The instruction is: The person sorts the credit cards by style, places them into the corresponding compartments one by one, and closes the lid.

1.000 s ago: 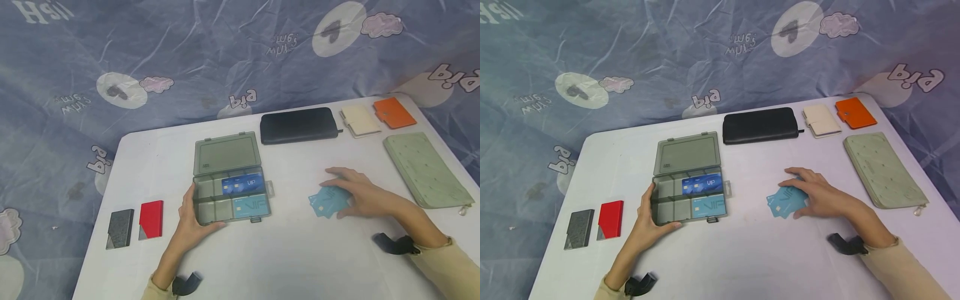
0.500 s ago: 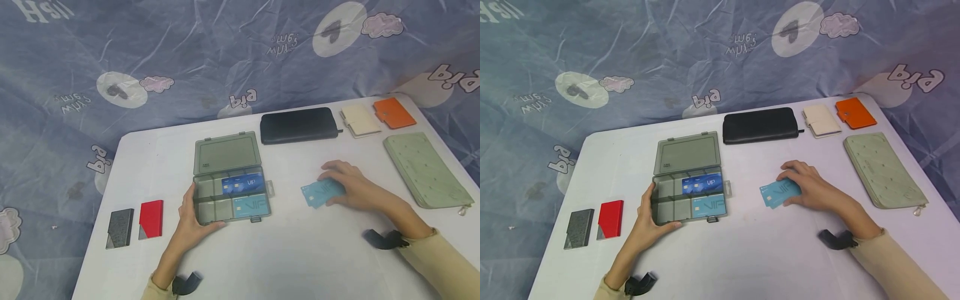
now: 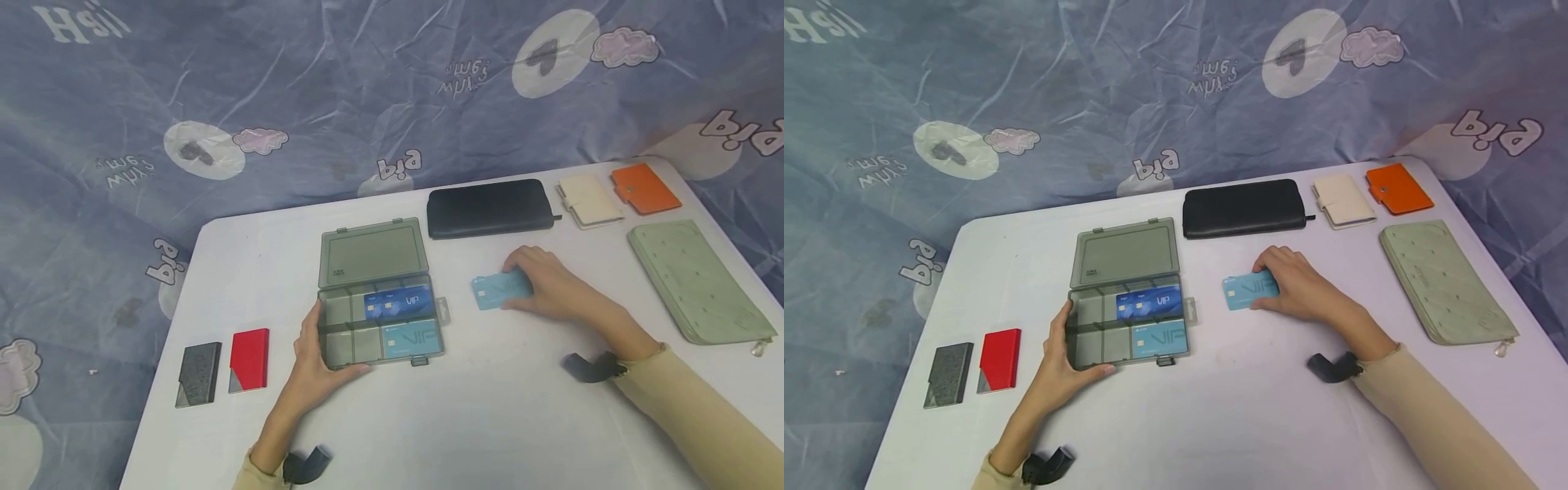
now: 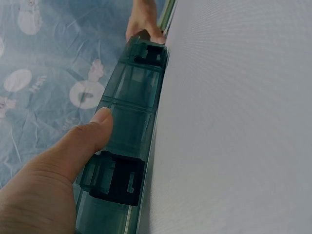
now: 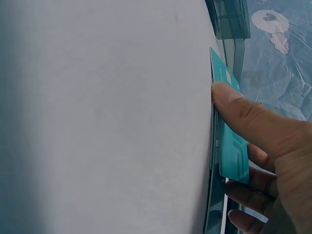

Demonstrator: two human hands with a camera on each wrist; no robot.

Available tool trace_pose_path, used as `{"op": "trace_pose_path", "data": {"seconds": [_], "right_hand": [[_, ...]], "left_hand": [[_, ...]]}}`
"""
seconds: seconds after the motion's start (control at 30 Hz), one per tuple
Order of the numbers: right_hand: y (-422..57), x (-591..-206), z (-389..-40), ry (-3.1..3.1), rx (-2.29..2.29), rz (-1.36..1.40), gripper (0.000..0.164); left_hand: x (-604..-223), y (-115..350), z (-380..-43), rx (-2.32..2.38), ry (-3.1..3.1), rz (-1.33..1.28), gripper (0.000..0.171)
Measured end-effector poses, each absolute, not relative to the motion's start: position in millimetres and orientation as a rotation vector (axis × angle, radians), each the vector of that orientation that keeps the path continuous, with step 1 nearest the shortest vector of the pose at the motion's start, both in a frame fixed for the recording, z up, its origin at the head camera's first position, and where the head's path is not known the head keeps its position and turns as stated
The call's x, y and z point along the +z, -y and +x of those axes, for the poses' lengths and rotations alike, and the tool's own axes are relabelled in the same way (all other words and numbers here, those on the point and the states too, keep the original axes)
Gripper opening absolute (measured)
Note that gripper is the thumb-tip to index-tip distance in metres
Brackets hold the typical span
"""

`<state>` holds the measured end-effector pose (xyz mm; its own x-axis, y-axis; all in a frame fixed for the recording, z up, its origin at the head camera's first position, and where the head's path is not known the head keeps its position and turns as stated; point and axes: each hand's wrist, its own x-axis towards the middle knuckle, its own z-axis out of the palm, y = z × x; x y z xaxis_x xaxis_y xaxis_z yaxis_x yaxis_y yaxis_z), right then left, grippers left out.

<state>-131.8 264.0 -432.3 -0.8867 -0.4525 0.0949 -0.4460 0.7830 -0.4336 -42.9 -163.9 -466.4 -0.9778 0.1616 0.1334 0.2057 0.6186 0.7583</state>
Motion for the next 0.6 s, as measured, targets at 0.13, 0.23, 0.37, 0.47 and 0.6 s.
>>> {"op": "trace_pose_path", "data": {"seconds": [0.13, 0.23, 0.37, 0.47, 0.6], "right_hand": [[-262.2, -431.8, -132.5, -2.949, -0.676, -0.681, 0.06], [-262.7, -432.7, -132.8, -2.94, -0.664, -0.692, 0.062], [-264.9, -435.4, -134.0, -2.91, -0.669, -0.748, 0.065], [-267.2, -436.8, -134.9, -2.885, -0.702, -0.764, 0.064], [-269.9, -436.4, -135.8, -2.867, -0.732, -0.76, 0.06]], "left_hand": [[-466.0, 163.9, -42.7, -1.315, 2.778, -0.316, 0.124], [-465.9, 164.2, -42.9, -1.311, 2.779, -0.32, 0.124], [-465.6, 164.2, -42.9, -1.313, 2.782, -0.318, 0.124], [-465.6, 164.0, -43.1, -1.318, 2.784, -0.315, 0.123], [-465.9, 164.1, -43.5, -1.317, 2.786, -0.318, 0.123]]}}
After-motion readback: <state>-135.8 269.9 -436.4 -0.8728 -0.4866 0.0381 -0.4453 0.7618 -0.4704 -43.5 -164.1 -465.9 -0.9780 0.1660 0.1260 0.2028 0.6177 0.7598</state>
